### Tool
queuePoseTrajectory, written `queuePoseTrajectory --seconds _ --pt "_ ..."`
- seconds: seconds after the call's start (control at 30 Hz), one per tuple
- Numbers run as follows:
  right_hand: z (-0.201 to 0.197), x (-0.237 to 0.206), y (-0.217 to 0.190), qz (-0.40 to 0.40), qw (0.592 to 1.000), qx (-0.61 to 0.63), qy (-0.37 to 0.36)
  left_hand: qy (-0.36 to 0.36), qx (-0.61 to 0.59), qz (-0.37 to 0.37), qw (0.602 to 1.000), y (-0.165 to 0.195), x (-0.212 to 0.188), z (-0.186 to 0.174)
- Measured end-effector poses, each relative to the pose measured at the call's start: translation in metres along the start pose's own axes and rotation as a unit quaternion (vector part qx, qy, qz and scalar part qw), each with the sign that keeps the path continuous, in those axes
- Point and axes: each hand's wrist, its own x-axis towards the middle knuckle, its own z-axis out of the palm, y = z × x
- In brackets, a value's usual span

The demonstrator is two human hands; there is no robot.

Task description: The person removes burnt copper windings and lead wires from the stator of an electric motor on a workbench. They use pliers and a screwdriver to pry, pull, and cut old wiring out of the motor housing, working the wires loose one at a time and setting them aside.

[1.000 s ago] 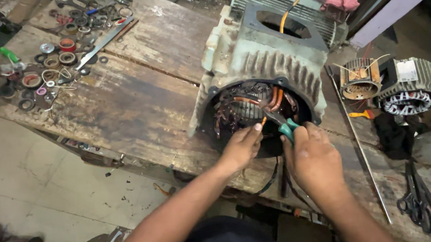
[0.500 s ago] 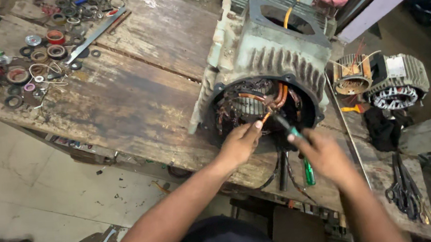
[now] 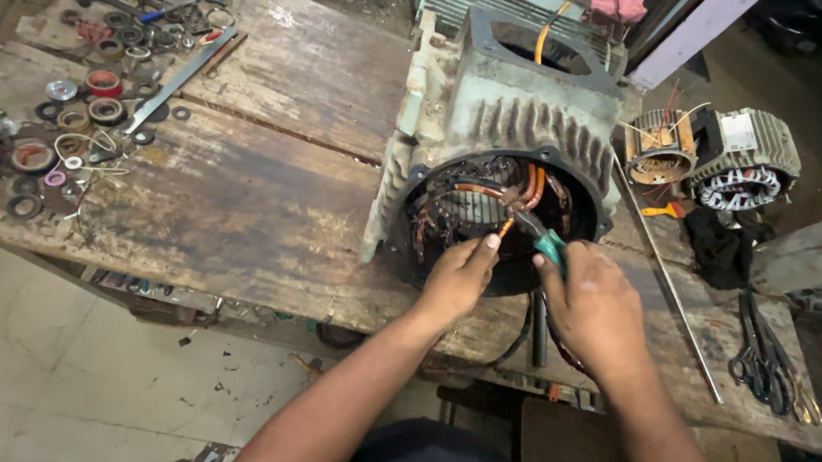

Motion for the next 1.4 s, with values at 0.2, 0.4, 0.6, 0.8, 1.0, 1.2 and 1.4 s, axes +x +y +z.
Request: queuePoseTrajectory --seconds 0.2,0.4,0.6,0.8,1.0,1.2,1.4 --pt "-0.007 -0.003 -0.003 0.01 1.0 0.017 -0.016 0.03 0.071 -0.014 0.997 0.006 -0.002 0.002" --pt "0.0 -0.007 -0.014 0.015 1.0 -0.003 0.016 0.03 0.1 0.006 0.995 0.008 -0.004 0.003" --pt "0.007 -0.014 -0.029 -0.01 0.994 -0.003 0.11 0.075 0.139 0.039 0.987 0.006 -0.008 0.008" --pt "0.005 -0.006 -0.028 0.048 0.998 0.027 0.037 0.085 0.177 0.057 0.979 0.007 -0.009 0.01" --pt "0.011 -0.001 -0.022 -0.016 0.997 -0.02 0.076 0.072 0.182 0.036 0.98 0.011 -0.01 0.007" --pt "0.032 0.001 0.037 0.033 0.993 0.07 -0.085 0.076 0.242 0.094 0.963 0.012 -0.011 -0.01" --pt "0.05 -0.019 0.066 0.181 0.933 0.248 -0.19 0.03 0.125 -0.002 0.992 0.0 -0.006 -0.014"
